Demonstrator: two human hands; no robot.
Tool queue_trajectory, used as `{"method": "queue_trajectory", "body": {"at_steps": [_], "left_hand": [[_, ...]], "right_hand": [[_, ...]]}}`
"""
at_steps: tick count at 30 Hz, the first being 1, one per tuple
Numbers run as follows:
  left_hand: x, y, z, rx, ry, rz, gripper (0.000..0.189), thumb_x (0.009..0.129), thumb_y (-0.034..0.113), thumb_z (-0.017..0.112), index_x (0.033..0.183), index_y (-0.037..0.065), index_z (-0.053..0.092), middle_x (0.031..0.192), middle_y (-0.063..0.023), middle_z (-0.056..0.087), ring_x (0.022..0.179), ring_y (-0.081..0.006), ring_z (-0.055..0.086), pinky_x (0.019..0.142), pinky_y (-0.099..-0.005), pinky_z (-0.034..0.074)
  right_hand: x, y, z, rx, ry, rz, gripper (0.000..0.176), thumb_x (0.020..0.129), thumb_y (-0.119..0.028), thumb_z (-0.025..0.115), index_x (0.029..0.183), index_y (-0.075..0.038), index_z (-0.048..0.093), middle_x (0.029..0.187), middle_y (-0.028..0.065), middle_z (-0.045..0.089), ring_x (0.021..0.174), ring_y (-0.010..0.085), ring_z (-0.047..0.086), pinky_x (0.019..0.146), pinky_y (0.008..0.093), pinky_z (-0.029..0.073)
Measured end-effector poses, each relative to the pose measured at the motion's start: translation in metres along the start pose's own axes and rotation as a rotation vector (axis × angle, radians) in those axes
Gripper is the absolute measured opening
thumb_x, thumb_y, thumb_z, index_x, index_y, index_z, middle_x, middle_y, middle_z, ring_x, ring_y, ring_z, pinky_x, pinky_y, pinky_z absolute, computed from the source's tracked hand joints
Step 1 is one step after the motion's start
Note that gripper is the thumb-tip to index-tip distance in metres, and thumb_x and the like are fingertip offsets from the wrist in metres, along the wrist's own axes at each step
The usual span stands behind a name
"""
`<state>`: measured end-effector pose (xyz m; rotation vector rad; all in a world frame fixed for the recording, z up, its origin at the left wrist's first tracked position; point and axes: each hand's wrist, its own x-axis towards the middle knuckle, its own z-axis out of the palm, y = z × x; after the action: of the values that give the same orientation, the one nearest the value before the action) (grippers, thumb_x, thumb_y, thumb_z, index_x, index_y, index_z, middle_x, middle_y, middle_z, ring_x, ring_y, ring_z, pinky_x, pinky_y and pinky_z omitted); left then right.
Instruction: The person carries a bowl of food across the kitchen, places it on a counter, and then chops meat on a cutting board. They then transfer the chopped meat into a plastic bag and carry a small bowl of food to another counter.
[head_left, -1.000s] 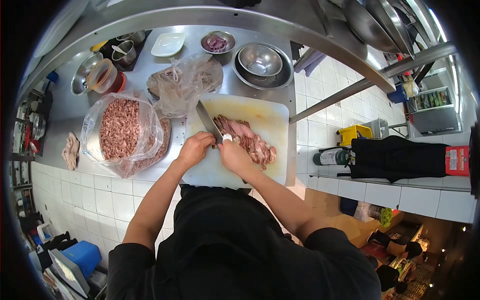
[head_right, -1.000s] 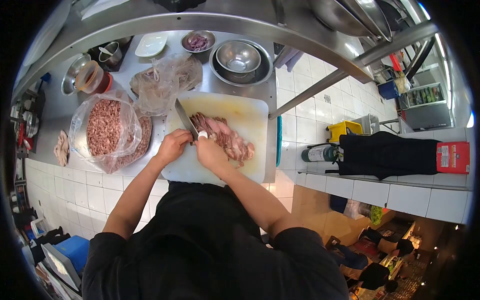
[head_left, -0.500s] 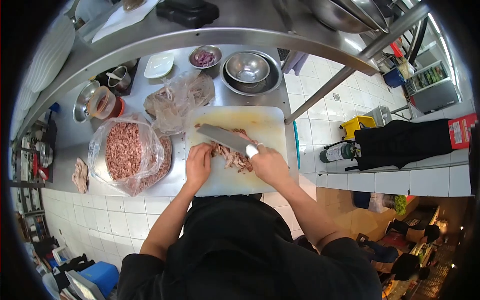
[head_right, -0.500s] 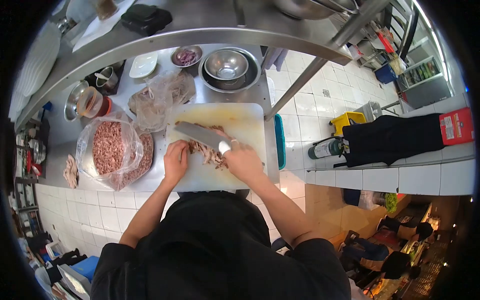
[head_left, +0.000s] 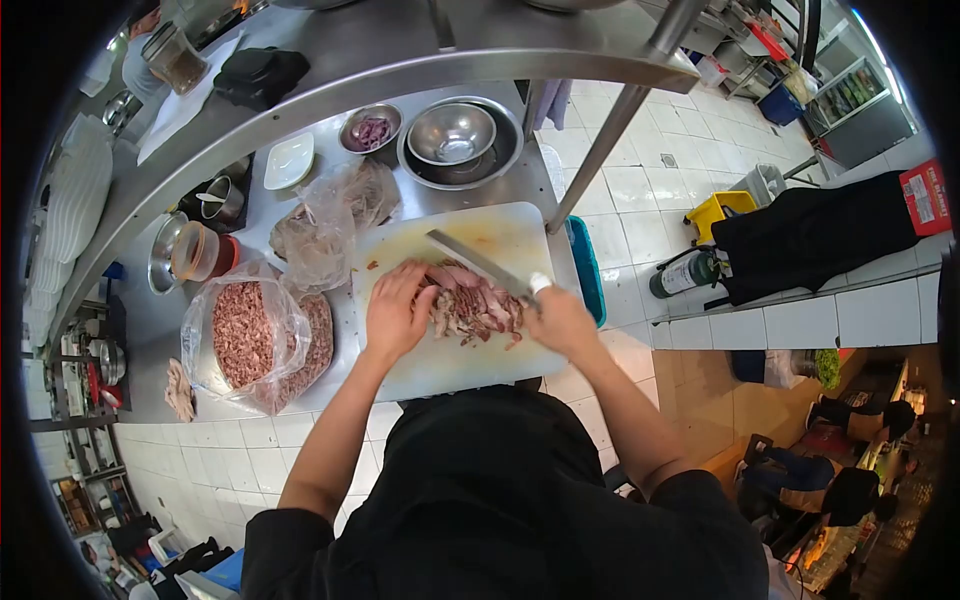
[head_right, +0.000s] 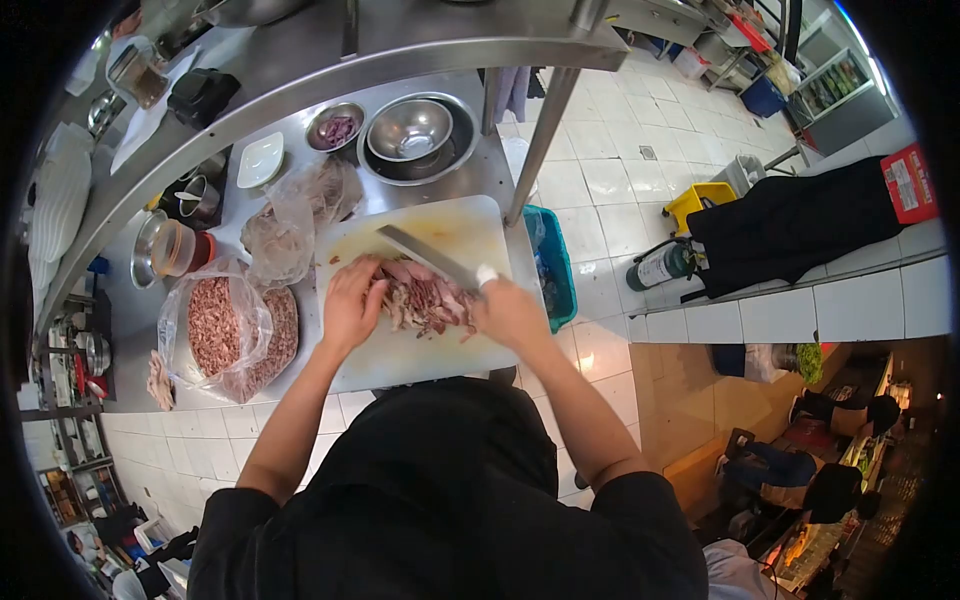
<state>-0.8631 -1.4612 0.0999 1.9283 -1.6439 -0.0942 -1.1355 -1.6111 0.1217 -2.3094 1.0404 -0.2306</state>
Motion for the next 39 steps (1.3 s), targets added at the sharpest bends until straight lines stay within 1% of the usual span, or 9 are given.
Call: {"method": "queue_trajectory", "body": {"at_steps": [6, 11, 16, 23, 25, 31, 33, 36, 39], "left_hand": [[0.038, 0.012, 0.053, 0.251, -0.44, 0.062, 0.074, 0.106, 0.059, 0.049, 0.163, 0.013, 0.048, 0.173, -0.0142, 0.04, 0.162, -0.0362, 0.032, 0.133, -0.0548, 0.023], [0.027, 0.016, 0.049, 0.28, -0.446, 0.083, 0.075, 0.106, 0.06, 0.049, 0.166, 0.015, 0.044, 0.174, -0.0132, 0.039, 0.162, -0.0355, 0.031, 0.133, -0.056, 0.022], [0.038, 0.033, 0.049, 0.42, -0.463, 0.157, 0.077, 0.105, 0.058, 0.053, 0.166, 0.014, 0.042, 0.174, -0.0131, 0.037, 0.161, -0.0352, 0.032, 0.131, -0.0561, 0.024], [0.024, 0.079, 0.095, 0.207, -0.318, 0.311, 0.045, 0.101, 0.036, 0.069, 0.135, 0.007, 0.07, 0.146, -0.0099, 0.066, 0.148, -0.0306, 0.049, 0.122, -0.0471, 0.037], [0.029, 0.092, 0.101, 0.108, -0.257, 0.057, 0.04, 0.097, 0.031, 0.072, 0.129, 0.008, 0.073, 0.137, -0.0099, 0.068, 0.136, -0.031, 0.055, 0.115, -0.0475, 0.04], [0.046, 0.114, 0.114, 0.016, -0.251, -0.006, 0.023, 0.093, 0.024, 0.073, 0.109, 0.009, 0.077, 0.122, -0.0075, 0.069, 0.125, -0.0274, 0.059, 0.117, -0.0501, 0.032], [0.056, 0.111, 0.088, -0.138, -0.328, -0.044, 0.022, 0.093, 0.021, 0.075, 0.11, 0.006, 0.077, 0.111, -0.0084, 0.074, 0.114, -0.0282, 0.065, 0.111, -0.0482, 0.041], [0.052, 0.082, 0.066, -0.844, -0.119, -0.502, 0.03, 0.092, 0.016, 0.08, 0.119, 0.003, 0.075, 0.091, -0.0119, 0.078, 0.085, -0.0348, 0.07, 0.087, -0.0479, 0.054], [0.048, 0.038, 0.051, -0.343, -0.341, -0.155, 0.03, 0.092, 0.018, 0.08, 0.12, 0.006, 0.076, 0.104, -0.0104, 0.078, 0.1, -0.0321, 0.069, 0.096, -0.046, 0.053]], "right_hand": [[0.006, 0.049, -0.041, 0.033, -0.069, 0.07, 0.029, 0.091, -0.016, 0.065, 0.109, 0.006, 0.066, 0.103, 0.0337, 0.073, 0.095, 0.0536, 0.071, 0.087, 0.0582, 0.057], [-0.011, 0.071, -0.031, 0.369, -0.073, 0.087, 0.027, 0.093, -0.012, 0.064, 0.11, 0.008, 0.064, 0.096, 0.0383, 0.071, 0.097, 0.0548, 0.071, 0.087, 0.0578, 0.056], [-0.011, 0.082, -0.026, 0.247, -0.139, 0.04, 0.028, 0.096, -0.015, 0.063, 0.108, 0.01, 0.062, 0.093, 0.0385, 0.07, 0.093, 0.0566, 0.07, 0.085, 0.0596, 0.056], [-0.014, 0.078, -0.011, 0.128, -0.255, 0.057, 0.03, 0.103, -0.021, 0.056, 0.107, 0.008, 0.062, 0.092, 0.0382, 0.071, 0.092, 0.056, 0.07, 0.085, 0.0621, 0.055], [-0.016, 0.077, -0.007, 0.126, -0.243, 0.083, 0.03, 0.104, -0.022, 0.055, 0.107, 0.007, 0.062, 0.092, 0.0379, 0.071, 0.092, 0.0558, 0.071, 0.085, 0.0625, 0.055], [-0.014, 0.068, -0.009, 0.118, -0.176, 0.184, 0.032, 0.107, -0.023, 0.055, 0.103, 0.007, 0.063, 0.09, 0.0371, 0.071, 0.09, 0.0552, 0.071, 0.084, 0.0626, 0.055], [-0.014, 0.065, -0.007, 0.119, -0.133, 0.142, 0.032, 0.107, -0.023, 0.056, 0.099, 0.008, 0.063, 0.087, 0.0366, 0.07, 0.086, 0.0559, 0.07, 0.081, 0.0624, 0.055], [-0.015, 0.057, -0.002, 0.107, -0.098, 0.159, 0.032, 0.107, -0.022, 0.056, 0.097, 0.009, 0.063, 0.085, 0.0365, 0.07, 0.084, 0.0552, 0.07, 0.08, 0.0624, 0.054], [-0.019, 0.047, -0.001, 0.038, -0.076, 0.151, 0.03, 0.106, -0.019, 0.056, 0.096, 0.009, 0.063, 0.085, 0.036, 0.069, 0.083, 0.0547, 0.07, 0.08, 0.0623, 0.054]]}}
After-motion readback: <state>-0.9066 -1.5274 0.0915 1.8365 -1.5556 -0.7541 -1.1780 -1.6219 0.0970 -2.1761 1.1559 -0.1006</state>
